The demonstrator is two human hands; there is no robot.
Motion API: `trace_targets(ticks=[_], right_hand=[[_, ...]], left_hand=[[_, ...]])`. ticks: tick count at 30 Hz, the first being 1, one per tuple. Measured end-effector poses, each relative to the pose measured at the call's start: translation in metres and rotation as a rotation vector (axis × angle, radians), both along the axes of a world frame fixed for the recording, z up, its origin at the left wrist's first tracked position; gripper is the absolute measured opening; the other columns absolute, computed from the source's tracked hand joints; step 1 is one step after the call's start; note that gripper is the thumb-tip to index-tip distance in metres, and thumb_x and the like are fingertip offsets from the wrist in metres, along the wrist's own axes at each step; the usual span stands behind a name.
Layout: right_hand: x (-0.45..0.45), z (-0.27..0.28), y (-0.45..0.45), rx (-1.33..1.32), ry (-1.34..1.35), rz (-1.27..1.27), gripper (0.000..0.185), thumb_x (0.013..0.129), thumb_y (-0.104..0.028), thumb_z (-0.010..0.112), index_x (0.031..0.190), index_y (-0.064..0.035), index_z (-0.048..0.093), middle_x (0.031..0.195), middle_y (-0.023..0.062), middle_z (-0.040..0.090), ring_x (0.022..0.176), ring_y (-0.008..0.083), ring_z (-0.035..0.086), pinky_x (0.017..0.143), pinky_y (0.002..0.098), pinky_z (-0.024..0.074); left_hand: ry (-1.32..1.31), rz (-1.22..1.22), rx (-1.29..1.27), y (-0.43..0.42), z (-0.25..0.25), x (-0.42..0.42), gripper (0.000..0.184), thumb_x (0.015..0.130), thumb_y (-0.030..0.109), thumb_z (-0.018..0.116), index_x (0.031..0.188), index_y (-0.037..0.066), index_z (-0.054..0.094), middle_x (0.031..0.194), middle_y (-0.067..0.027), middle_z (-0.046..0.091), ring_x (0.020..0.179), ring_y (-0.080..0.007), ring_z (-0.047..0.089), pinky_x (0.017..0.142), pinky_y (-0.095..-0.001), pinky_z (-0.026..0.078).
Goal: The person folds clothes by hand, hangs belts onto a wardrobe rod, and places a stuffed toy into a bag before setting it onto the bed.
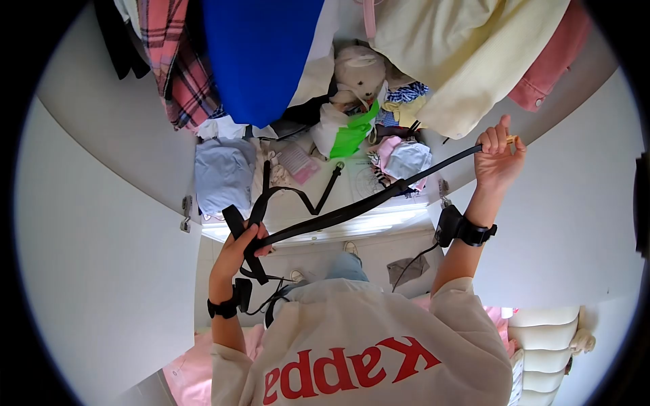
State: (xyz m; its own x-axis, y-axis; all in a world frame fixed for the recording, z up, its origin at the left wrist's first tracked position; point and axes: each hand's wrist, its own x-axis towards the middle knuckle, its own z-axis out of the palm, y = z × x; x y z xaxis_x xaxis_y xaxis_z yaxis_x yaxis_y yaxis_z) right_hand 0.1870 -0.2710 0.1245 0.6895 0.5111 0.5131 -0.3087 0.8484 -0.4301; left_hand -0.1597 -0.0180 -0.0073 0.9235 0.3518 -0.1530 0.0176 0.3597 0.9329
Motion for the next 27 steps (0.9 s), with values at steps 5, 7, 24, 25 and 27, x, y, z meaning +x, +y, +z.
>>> trace_targets(ticks=[5, 7, 24, 25, 27], right_hand=[[-0.001, 0.000, 0.007, -0.112, -0.139, -0.182, 0.032, 0.087, -0.026, 0.037, 0.096, 0.0033, 0.049, 0.061, 0.0008, 0.031, 0.055, 0.0102, 0.027, 0.052, 0.0229, 0.0249], [-0.004, -0.006, 0.009, -0.325, -0.283, -0.408, 0.032, 0.091, -0.027, 0.033, 0.095, 0.0002, 0.049, 0.063, 0.0000, 0.031, 0.057, 0.0103, 0.029, 0.057, 0.0231, 0.0262], [-0.156, -0.104, 0.046, -1.150, -0.948, 0.164, 0.027, 0.075, 0.004, 0.047, 0.102, 0.0022, 0.049, 0.099, 0.0115, 0.054, 0.080, 0.0206, 0.059, 0.071, 0.0265, 0.0450], [-0.155, -0.104, 0.045, -0.984, -1.147, 0.250, 0.031, 0.076, -0.002, 0.052, 0.107, 0.0012, 0.047, 0.101, 0.0121, 0.053, 0.093, 0.0228, 0.055, 0.079, 0.0311, 0.0422], [-0.172, -0.093, 0.040, -1.025, -1.083, 0.508, 0.037, 0.077, -0.008, 0.056, 0.111, -0.0003, 0.046, 0.102, 0.0128, 0.053, 0.100, 0.0231, 0.050, 0.084, 0.0332, 0.0389]], left_hand=[[-0.019, 0.021, -0.020, 0.002, 0.003, 0.001, 0.021, 0.090, 0.022, 0.036, 0.077, 0.006, 0.041, 0.062, -0.0056, 0.047, 0.053, -0.0108, 0.040, 0.054, -0.0227, 0.033], [-0.021, 0.084, -0.044, 0.002, 0.010, 0.002, 0.021, 0.090, 0.022, 0.037, 0.077, 0.006, 0.041, 0.061, -0.0040, 0.045, 0.053, -0.0105, 0.040, 0.054, -0.0224, 0.032], [-0.445, -0.259, -0.775, -0.028, 0.073, 0.034, 0.020, 0.091, 0.028, 0.035, 0.079, 0.013, 0.034, 0.053, 0.0056, 0.028, 0.046, -0.0043, 0.024, 0.045, -0.0196, 0.022], [-0.460, -0.271, -0.796, -0.030, 0.073, 0.036, 0.019, 0.091, 0.028, 0.035, 0.079, 0.013, 0.034, 0.053, 0.0056, 0.028, 0.046, -0.0043, 0.024, 0.045, -0.0196, 0.022], [-0.470, -0.252, -0.818, -0.033, 0.071, 0.042, 0.019, 0.091, 0.028, 0.035, 0.079, 0.013, 0.034, 0.054, 0.0055, 0.029, 0.046, -0.0044, 0.025, 0.046, -0.0196, 0.023]])
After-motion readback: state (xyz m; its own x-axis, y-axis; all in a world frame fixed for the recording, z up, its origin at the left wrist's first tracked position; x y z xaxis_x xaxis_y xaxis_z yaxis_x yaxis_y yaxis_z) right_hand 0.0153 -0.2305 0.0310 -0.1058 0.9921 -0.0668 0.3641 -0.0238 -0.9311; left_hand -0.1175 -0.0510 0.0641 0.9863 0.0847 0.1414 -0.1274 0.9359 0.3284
